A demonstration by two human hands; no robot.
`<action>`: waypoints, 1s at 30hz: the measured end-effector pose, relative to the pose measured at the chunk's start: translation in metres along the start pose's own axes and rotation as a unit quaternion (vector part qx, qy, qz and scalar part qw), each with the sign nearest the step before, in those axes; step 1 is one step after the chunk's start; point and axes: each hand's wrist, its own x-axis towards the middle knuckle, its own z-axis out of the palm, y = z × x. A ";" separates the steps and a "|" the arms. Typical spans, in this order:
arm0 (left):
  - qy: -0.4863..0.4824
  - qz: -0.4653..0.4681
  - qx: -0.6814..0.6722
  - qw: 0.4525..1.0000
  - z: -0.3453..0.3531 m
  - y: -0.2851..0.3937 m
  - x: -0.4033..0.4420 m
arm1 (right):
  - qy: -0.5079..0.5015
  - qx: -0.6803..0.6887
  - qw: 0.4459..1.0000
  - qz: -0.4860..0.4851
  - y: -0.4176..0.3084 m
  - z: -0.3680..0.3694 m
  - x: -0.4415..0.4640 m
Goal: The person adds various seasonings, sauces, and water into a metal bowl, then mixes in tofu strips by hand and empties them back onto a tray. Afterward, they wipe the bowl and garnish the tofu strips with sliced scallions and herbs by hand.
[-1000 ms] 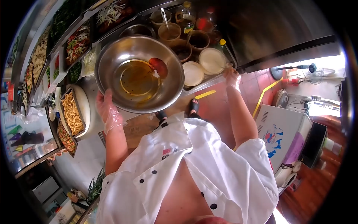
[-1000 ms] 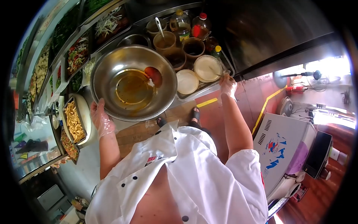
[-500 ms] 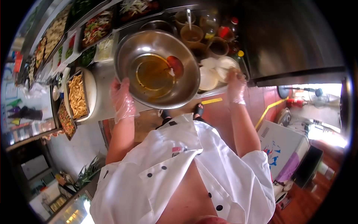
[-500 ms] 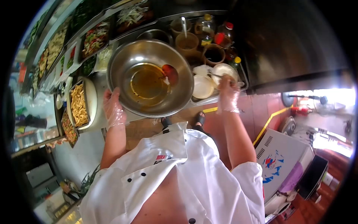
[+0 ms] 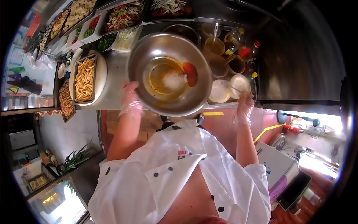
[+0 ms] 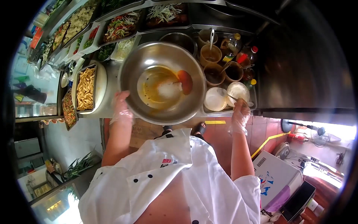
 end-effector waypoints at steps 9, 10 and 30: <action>0.025 -0.074 -0.010 0.997 -0.147 0.043 0.035 | 0.021 -0.221 0.970 0.096 0.028 0.009 0.011; 0.012 -0.061 -0.009 0.998 -0.182 0.029 0.047 | 0.042 -0.232 0.967 0.093 0.047 -0.004 0.026; -0.194 0.210 0.550 0.784 0.064 -0.083 0.060 | -0.383 -0.171 0.863 0.280 0.106 -0.153 -0.020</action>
